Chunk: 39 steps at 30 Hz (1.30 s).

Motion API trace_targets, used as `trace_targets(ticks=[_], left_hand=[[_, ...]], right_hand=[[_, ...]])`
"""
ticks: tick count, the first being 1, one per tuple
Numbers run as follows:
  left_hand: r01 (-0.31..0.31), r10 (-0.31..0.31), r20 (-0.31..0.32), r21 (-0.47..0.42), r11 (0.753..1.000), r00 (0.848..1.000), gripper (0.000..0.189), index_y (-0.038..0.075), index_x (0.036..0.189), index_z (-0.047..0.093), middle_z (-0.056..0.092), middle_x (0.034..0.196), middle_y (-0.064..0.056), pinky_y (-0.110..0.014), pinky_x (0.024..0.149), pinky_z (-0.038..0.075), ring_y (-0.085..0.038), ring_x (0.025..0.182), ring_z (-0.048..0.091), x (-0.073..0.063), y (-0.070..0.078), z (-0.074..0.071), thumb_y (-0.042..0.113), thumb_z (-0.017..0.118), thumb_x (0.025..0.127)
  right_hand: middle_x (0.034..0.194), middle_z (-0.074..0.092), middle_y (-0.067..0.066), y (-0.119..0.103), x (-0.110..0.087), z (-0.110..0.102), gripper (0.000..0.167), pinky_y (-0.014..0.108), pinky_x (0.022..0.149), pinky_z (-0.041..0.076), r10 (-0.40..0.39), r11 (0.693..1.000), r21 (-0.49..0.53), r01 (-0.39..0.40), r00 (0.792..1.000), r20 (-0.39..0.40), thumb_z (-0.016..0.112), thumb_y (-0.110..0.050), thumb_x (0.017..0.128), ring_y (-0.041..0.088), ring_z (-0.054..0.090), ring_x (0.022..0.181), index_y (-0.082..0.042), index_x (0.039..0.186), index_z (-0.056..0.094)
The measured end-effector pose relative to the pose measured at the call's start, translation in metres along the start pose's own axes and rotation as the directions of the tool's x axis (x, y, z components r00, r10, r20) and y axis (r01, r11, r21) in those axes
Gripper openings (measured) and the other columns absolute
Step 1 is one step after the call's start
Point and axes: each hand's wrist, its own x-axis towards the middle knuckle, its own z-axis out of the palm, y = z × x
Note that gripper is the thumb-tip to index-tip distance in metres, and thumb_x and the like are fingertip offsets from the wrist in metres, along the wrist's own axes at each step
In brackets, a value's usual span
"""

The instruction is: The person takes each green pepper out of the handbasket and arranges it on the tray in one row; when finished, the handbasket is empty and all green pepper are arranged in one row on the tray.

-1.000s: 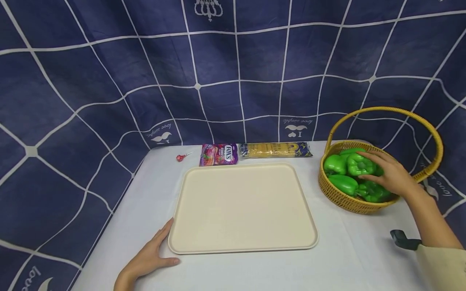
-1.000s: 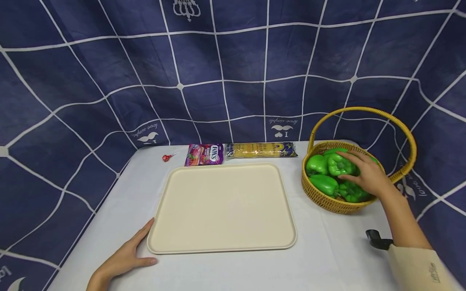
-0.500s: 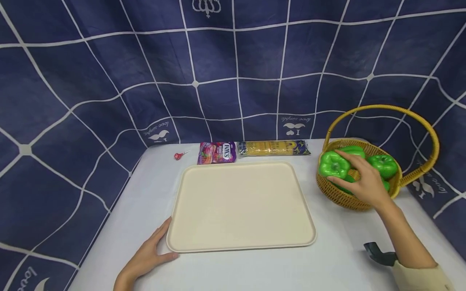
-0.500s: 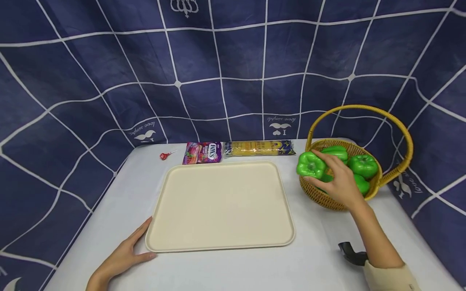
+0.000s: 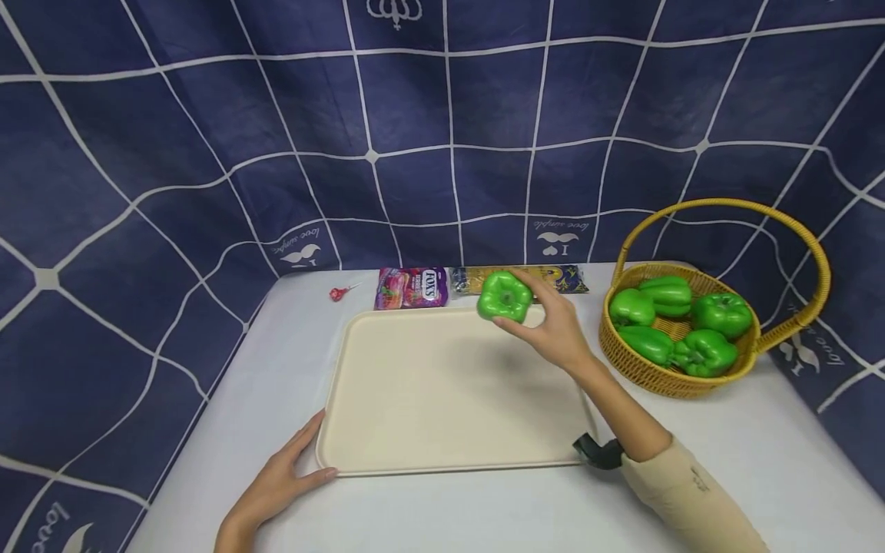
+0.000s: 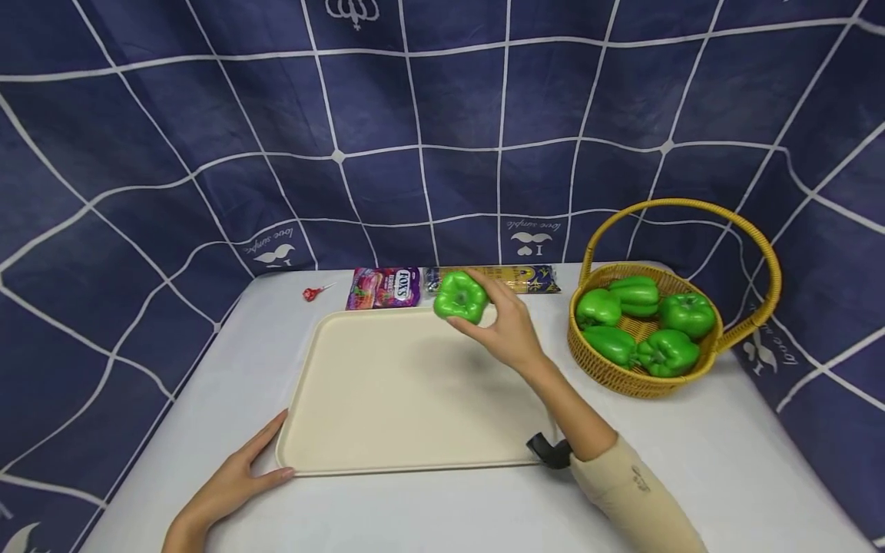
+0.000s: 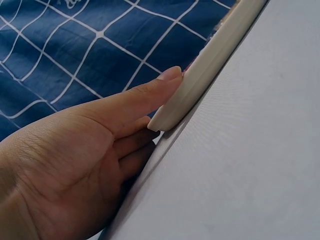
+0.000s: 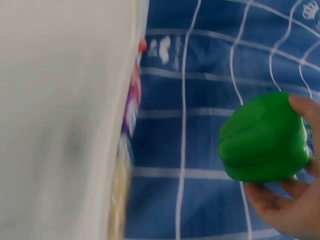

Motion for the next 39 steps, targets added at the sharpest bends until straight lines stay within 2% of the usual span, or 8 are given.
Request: trace_targets(ticks=[6,10,13,17,21,27,33,39], left_hand=[[0.021,-0.021,0.003,-0.010,1.000,1.000,0.091,0.025,0.147,0.026,0.027,0.148,-0.015,-0.062,0.104,0.021,-0.042,0.133,0.023,0.001,-0.003,0.000,0.039,0.076,0.072],[0.022,-0.022,0.000,-0.017,1.000,1.000,0.091,0.025,0.146,0.026,0.028,0.148,-0.013,-0.060,0.104,0.021,-0.040,0.134,0.023,0.002,-0.004,0.001,0.040,0.076,0.071],[0.021,-0.021,0.000,-0.017,1.000,1.000,0.092,0.024,0.146,0.027,0.028,0.148,-0.013,-0.059,0.104,0.022,-0.040,0.133,0.024,0.003,-0.003,0.001,0.041,0.076,0.071],[0.030,-0.030,0.000,-0.024,0.999,1.000,0.092,0.025,0.146,0.028,0.029,0.148,-0.014,-0.060,0.104,0.022,-0.041,0.133,0.024,0.002,-0.003,0.001,0.041,0.077,0.070],[0.043,-0.043,0.000,-0.037,0.998,0.999,0.092,0.027,0.146,0.028,0.028,0.148,-0.012,-0.058,0.105,0.021,-0.039,0.134,0.023,0.002,-0.003,0.001,0.041,0.077,0.070],[0.049,-0.049,-0.004,-0.041,0.998,0.999,0.092,0.026,0.146,0.028,0.028,0.148,-0.012,-0.060,0.105,0.020,-0.040,0.134,0.023,0.001,-0.003,0.001,0.041,0.077,0.070],[0.052,-0.052,-0.004,-0.023,0.998,0.999,0.092,0.025,0.146,0.029,0.029,0.147,-0.014,-0.061,0.104,0.021,-0.042,0.132,0.023,-0.001,-0.002,0.000,0.040,0.077,0.070],[0.032,-0.032,-0.013,-0.008,0.999,0.999,0.091,0.024,0.146,0.030,0.030,0.147,-0.015,-0.060,0.104,0.023,-0.042,0.132,0.025,-0.002,0.000,0.000,0.039,0.078,0.070]], right_hand=[[0.126,0.054,0.004,-0.017,0.020,0.069,0.072,0.032,0.080,0.052,0.037,0.984,0.174,-0.050,0.996,0.078,0.076,-0.034,0.076,0.017,0.054,0.100,-0.021,0.138,0.042],[0.126,0.054,0.007,-0.017,0.021,0.103,0.068,0.035,0.083,0.052,0.129,0.973,0.169,-0.154,0.981,0.147,0.074,-0.036,0.078,0.021,0.055,0.105,-0.022,0.138,0.044],[0.127,0.054,0.009,-0.012,0.018,0.118,0.066,0.039,0.087,0.051,0.195,0.964,0.139,-0.225,0.959,0.205,0.073,-0.038,0.079,0.025,0.055,0.109,-0.023,0.137,0.045],[0.129,0.054,0.011,-0.003,0.013,0.130,0.065,0.040,0.090,0.049,0.238,0.957,0.102,-0.273,0.934,0.267,0.073,-0.036,0.079,0.028,0.055,0.110,-0.023,0.136,0.046],[0.130,0.052,0.013,0.004,0.008,0.133,0.066,0.043,0.093,0.047,0.243,0.960,0.055,-0.274,0.915,0.324,0.071,-0.037,0.080,0.031,0.053,0.113,-0.021,0.138,0.043],[0.118,0.055,0.019,0.011,0.006,0.132,0.074,0.045,0.092,0.046,0.179,0.980,0.017,-0.199,0.915,0.361,0.074,-0.034,0.078,0.031,0.053,0.107,-0.016,0.141,0.039],[0.117,0.054,0.018,0.009,0.010,0.138,0.080,0.042,0.095,0.044,0.130,0.986,0.038,-0.161,0.897,0.422,0.076,-0.029,0.076,0.029,0.052,0.107,-0.015,0.143,0.036],[0.128,0.050,0.014,-0.007,0.015,0.165,0.079,0.038,0.099,0.041,0.115,0.969,0.137,-0.206,0.865,0.489,0.076,-0.029,0.077,0.027,0.049,0.116,-0.013,0.142,0.033]])
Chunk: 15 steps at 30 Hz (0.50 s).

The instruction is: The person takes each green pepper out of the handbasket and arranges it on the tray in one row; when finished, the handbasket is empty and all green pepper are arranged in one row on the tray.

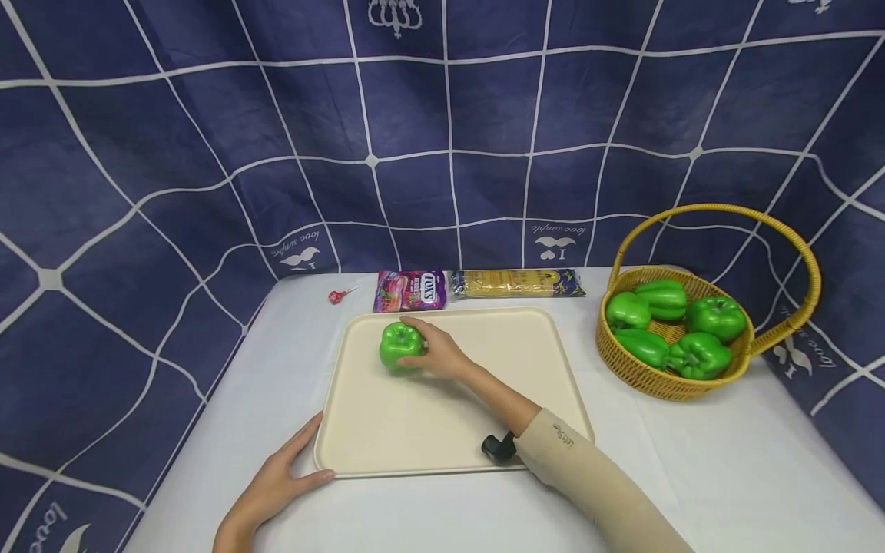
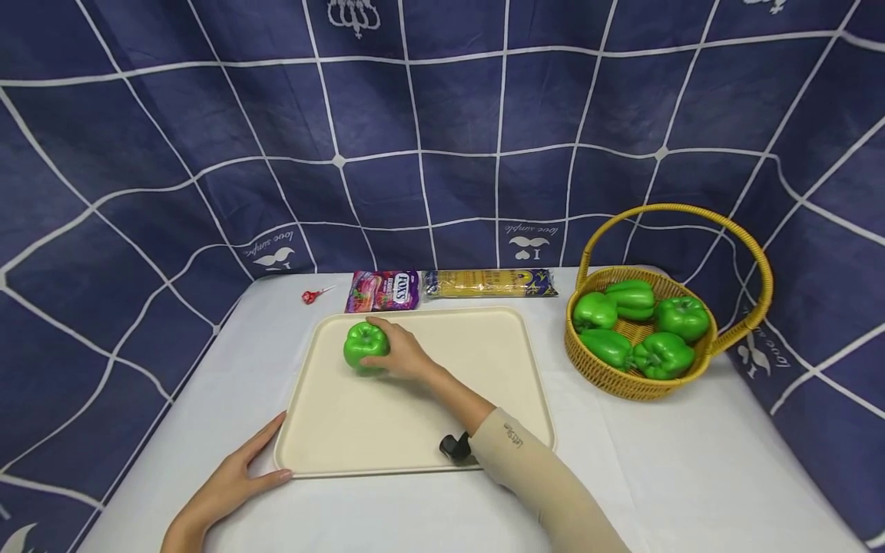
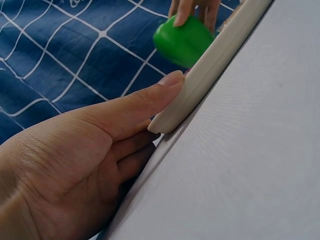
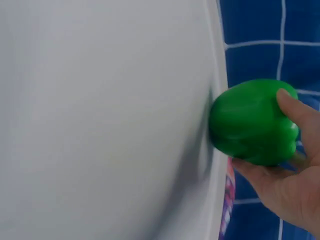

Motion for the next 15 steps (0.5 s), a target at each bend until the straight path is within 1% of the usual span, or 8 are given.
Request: trace_targets(ticks=[3,5,7,11,15], left_hand=[[-0.005,0.005,-0.006,-0.002,1.000,1.000,0.090,0.024,0.145,0.031,0.031,0.146,-0.015,-0.060,0.104,0.023,-0.041,0.132,0.026,-0.001,0.000,0.000,0.037,0.078,0.070],[-0.003,0.003,-0.008,-0.005,1.000,1.000,0.089,0.024,0.145,0.031,0.031,0.146,-0.015,-0.059,0.104,0.023,-0.041,0.132,0.026,-0.001,0.000,0.000,0.036,0.078,0.070],[0.003,-0.003,-0.005,-0.010,1.000,1.000,0.089,0.024,0.145,0.031,0.031,0.146,-0.015,-0.059,0.104,0.023,-0.041,0.132,0.026,-0.001,0.000,0.000,0.037,0.078,0.070],[0.006,-0.006,-0.004,-0.012,1.000,1.000,0.090,0.024,0.145,0.031,0.031,0.147,-0.014,-0.059,0.104,0.023,-0.040,0.132,0.026,-0.001,0.001,0.000,0.037,0.079,0.069],[-0.002,0.002,-0.009,0.004,1.000,1.000,0.090,0.024,0.145,0.032,0.032,0.146,-0.013,-0.057,0.104,0.023,-0.039,0.132,0.027,0.000,0.001,0.001,0.037,0.078,0.069]], right_hand=[[0.128,0.050,0.014,-0.006,0.010,0.018,0.077,0.034,0.099,0.042,-0.005,0.997,0.080,0.005,1.000,0.006,0.076,-0.027,0.077,0.026,0.050,0.116,-0.006,0.138,0.033],[0.126,0.052,0.013,-0.009,0.015,0.030,0.076,0.032,0.098,0.042,-0.010,0.995,0.101,0.010,1.000,-0.002,0.075,-0.028,0.078,0.024,0.052,0.114,-0.006,0.137,0.032],[0.126,0.051,0.013,-0.012,0.020,0.041,0.077,0.030,0.099,0.042,-0.027,0.995,0.097,0.029,1.000,-0.016,0.074,-0.028,0.079,0.023,0.052,0.113,-0.005,0.138,0.032],[0.132,0.048,0.013,-0.020,0.026,0.058,0.078,0.030,0.102,0.038,-0.060,0.995,0.081,0.063,0.997,-0.038,0.072,-0.032,0.080,0.022,0.049,0.116,-0.006,0.142,0.031],[0.135,0.046,0.013,-0.026,0.029,0.069,0.078,0.028,0.103,0.036,-0.078,0.994,0.071,0.082,0.996,-0.050,0.071,-0.033,0.081,0.020,0.047,0.119,-0.006,0.143,0.030]])
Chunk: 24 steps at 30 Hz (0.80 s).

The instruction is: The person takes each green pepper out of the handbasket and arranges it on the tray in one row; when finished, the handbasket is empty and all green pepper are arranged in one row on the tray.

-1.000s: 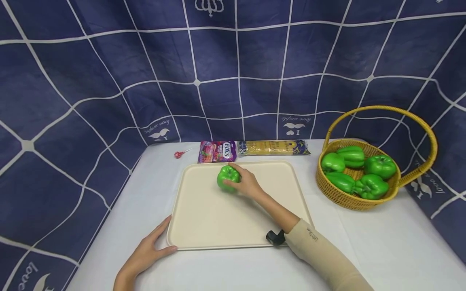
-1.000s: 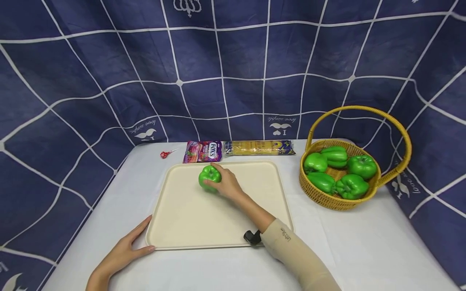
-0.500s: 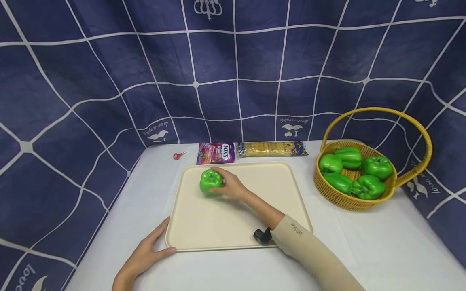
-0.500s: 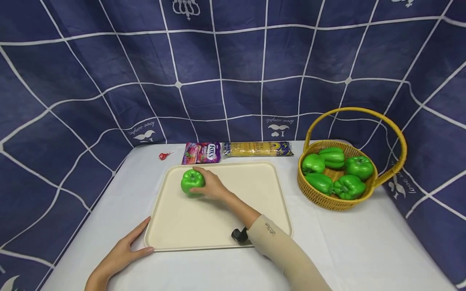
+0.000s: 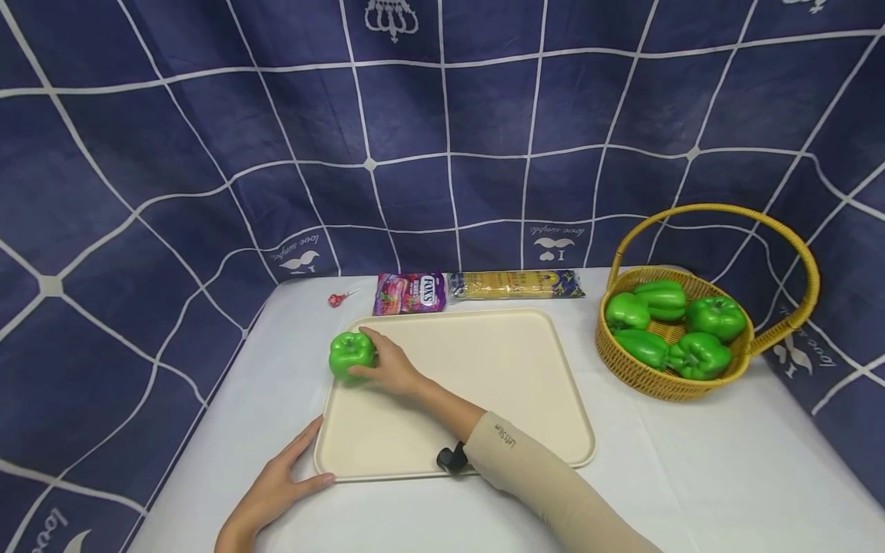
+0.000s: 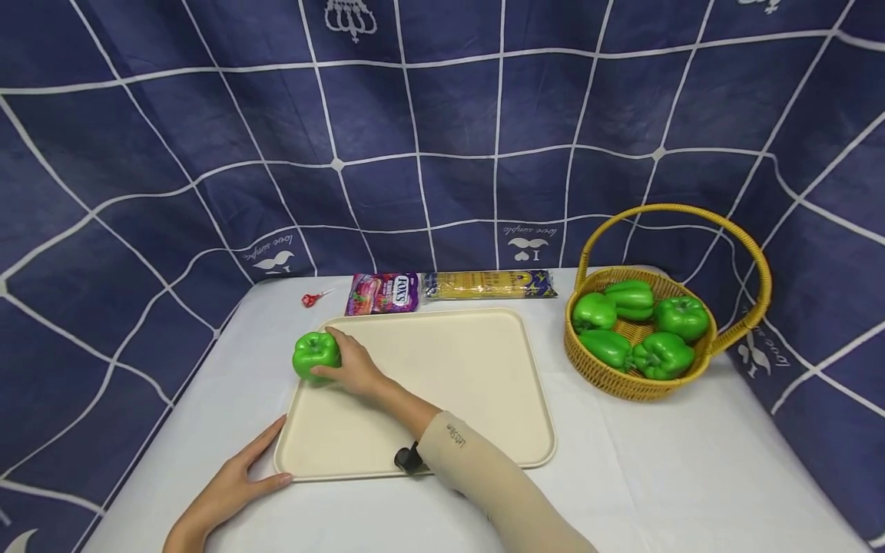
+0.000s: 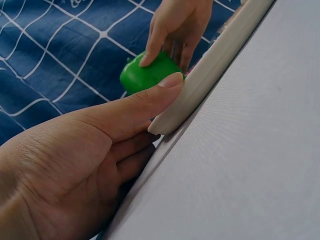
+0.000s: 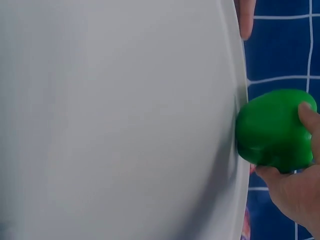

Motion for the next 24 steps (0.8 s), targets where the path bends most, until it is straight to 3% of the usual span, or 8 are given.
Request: trace_targets(ticks=[10,17,24], left_hand=[[-0.016,0.017,-0.018,0.041,0.999,1.000,0.089,0.025,0.145,0.032,0.034,0.145,-0.012,-0.053,0.102,0.024,-0.037,0.131,0.029,-0.001,-0.001,0.001,0.039,0.078,0.070],[-0.015,0.015,-0.011,0.010,1.000,1.000,0.089,0.025,0.145,0.031,0.032,0.146,-0.015,-0.059,0.103,0.023,-0.041,0.132,0.027,-0.001,-0.002,0.000,0.038,0.078,0.070],[-0.017,0.017,-0.012,0.003,1.000,1.000,0.088,0.025,0.145,0.032,0.032,0.146,-0.015,-0.059,0.104,0.023,-0.040,0.132,0.027,-0.001,-0.005,0.001,0.038,0.078,0.070]], right_hand=[[0.136,0.045,0.011,-0.007,0.004,0.015,0.078,0.028,0.103,0.035,-0.003,1.000,0.007,0.003,1.000,-0.005,0.070,-0.033,0.082,0.019,0.046,0.120,-0.007,0.143,0.030],[0.135,0.045,0.011,-0.009,0.007,0.019,0.078,0.029,0.103,0.036,0.017,1.000,-0.012,-0.017,1.000,-0.009,0.070,-0.035,0.082,0.020,0.045,0.121,-0.010,0.143,0.030],[0.137,0.043,0.011,-0.008,0.007,0.015,0.084,0.029,0.105,0.033,0.026,0.999,-0.029,-0.025,0.999,0.034,0.072,-0.035,0.080,0.020,0.043,0.123,-0.011,0.146,0.025]])
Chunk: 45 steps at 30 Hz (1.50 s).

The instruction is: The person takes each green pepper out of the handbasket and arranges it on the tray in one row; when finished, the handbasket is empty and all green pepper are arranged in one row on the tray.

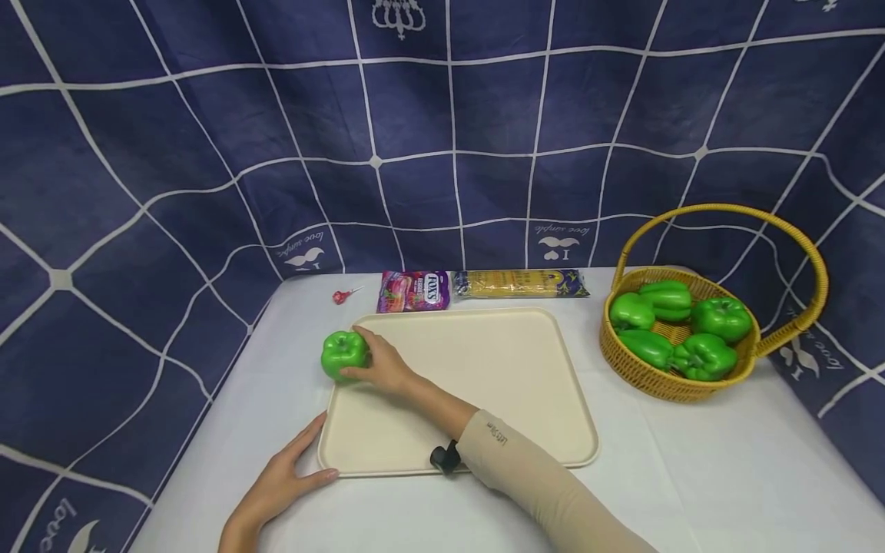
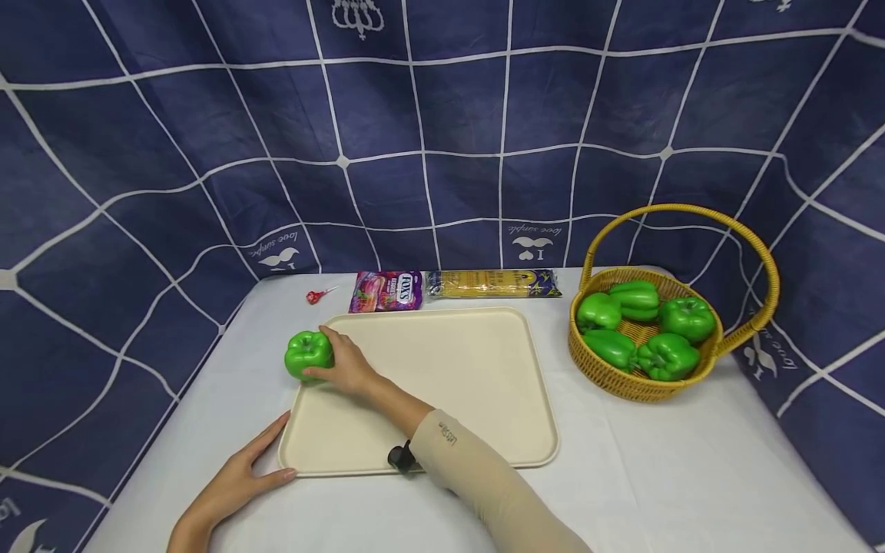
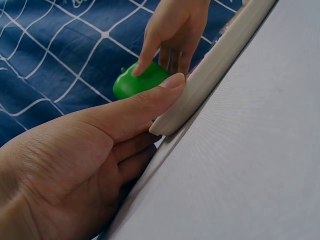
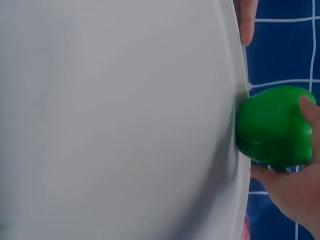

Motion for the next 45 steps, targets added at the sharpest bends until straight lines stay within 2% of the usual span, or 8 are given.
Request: trace_targets(ticks=[6,12,18,23,28,35,41,45], left_hand=[[-0.001,0.001,0.000,0.005,1.000,1.000,0.088,0.025,0.145,0.032,0.033,0.146,-0.015,-0.059,0.104,0.023,-0.040,0.132,0.027,0.002,0.000,0.001,0.037,0.078,0.070],[0.024,-0.024,0.011,0.005,1.000,1.000,0.089,0.024,0.145,0.032,0.031,0.146,-0.016,-0.061,0.104,0.022,-0.042,0.131,0.026,0.002,0.002,0.001,0.039,0.078,0.070],[0.060,-0.060,0.013,0.014,0.998,0.998,0.091,0.024,0.145,0.031,0.030,0.147,-0.016,-0.062,0.104,0.021,-0.043,0.132,0.025,0.001,0.004,-0.001,0.041,0.078,0.069],[0.048,-0.048,0.015,-0.002,0.999,0.999,0.090,0.024,0.145,0.031,0.029,0.147,-0.016,-0.061,0.104,0.020,-0.042,0.132,0.024,0.002,0.004,0.000,0.039,0.078,0.069],[0.050,-0.050,0.018,-0.003,0.999,0.999,0.090,0.025,0.145,0.031,0.029,0.147,-0.015,-0.061,0.105,0.021,-0.042,0.132,0.024,0.003,0.003,0.000,0.039,0.078,0.069],[0.092,-0.092,0.025,0.005,0.996,0.995,0.092,0.025,0.145,0.030,0.028,0.148,-0.015,-0.062,0.104,0.019,-0.043,0.132,0.023,0.003,0.005,-0.001,0.039,0.078,0.069],[0.121,-0.121,0.031,0.011,0.993,0.992,0.094,0.026,0.146,0.029,0.027,0.148,-0.015,-0.062,0.105,0.020,-0.042,0.133,0.023,0.005,0.005,0.000,0.044,0.078,0.067],[0.129,-0.129,0.026,0.015,0.992,0.991,0.095,0.028,0.145,0.030,0.027,0.148,-0.014,-0.062,0.104,0.020,-0.042,0.133,0.023,0.004,0.002,0.001,0.045,0.078,0.065]], right_hand=[[0.143,0.035,0.014,-0.001,-0.005,-0.013,0.092,0.034,0.109,0.028,-0.026,0.998,-0.051,0.026,1.000,0.007,0.073,-0.038,0.078,0.024,0.035,0.130,-0.010,0.147,0.019],[0.146,0.030,0.010,-0.005,-0.022,-0.042,0.089,0.038,0.109,0.027,-0.125,0.982,-0.139,0.129,0.991,0.035,0.071,-0.042,0.079,0.022,0.027,0.134,-0.014,0.147,0.020],[0.145,0.029,0.008,-0.019,-0.048,-0.090,0.080,0.040,0.110,0.027,-0.247,0.939,-0.227,0.258,0.966,0.073,0.069,-0.039,0.082,0.019,0.023,0.134,-0.016,0.145,0.026],[0.147,0.028,0.005,-0.017,-0.078,-0.144,0.077,0.042,0.110,0.026,-0.296,0.920,-0.263,0.290,0.955,0.016,0.068,-0.039,0.082,0.017,0.023,0.135,-0.016,0.144,0.029],[0.145,0.032,0.006,-0.001,-0.116,-0.210,0.073,0.052,0.107,0.028,-0.278,0.922,-0.317,0.224,0.951,-0.136,0.071,-0.034,0.081,0.024,0.028,0.133,-0.013,0.141,0.035],[0.140,0.037,0.015,0.045,-0.181,-0.285,0.071,0.060,0.100,0.032,-0.165,0.910,-0.415,0.006,0.923,-0.347,0.074,-0.025,0.079,0.035,0.033,0.128,-0.011,0.139,0.038],[0.134,0.038,0.024,0.083,-0.236,-0.321,0.072,0.066,0.092,0.032,-0.033,0.907,-0.386,-0.166,0.888,-0.458,0.073,-0.018,0.081,0.046,0.034,0.122,-0.008,0.141,0.035],[0.132,0.038,0.031,0.104,-0.257,-0.331,0.073,0.066,0.089,0.034,0.046,0.904,-0.356,-0.237,0.882,-0.469,0.069,-0.021,0.084,0.052,0.036,0.116,-0.004,0.143,0.028]])
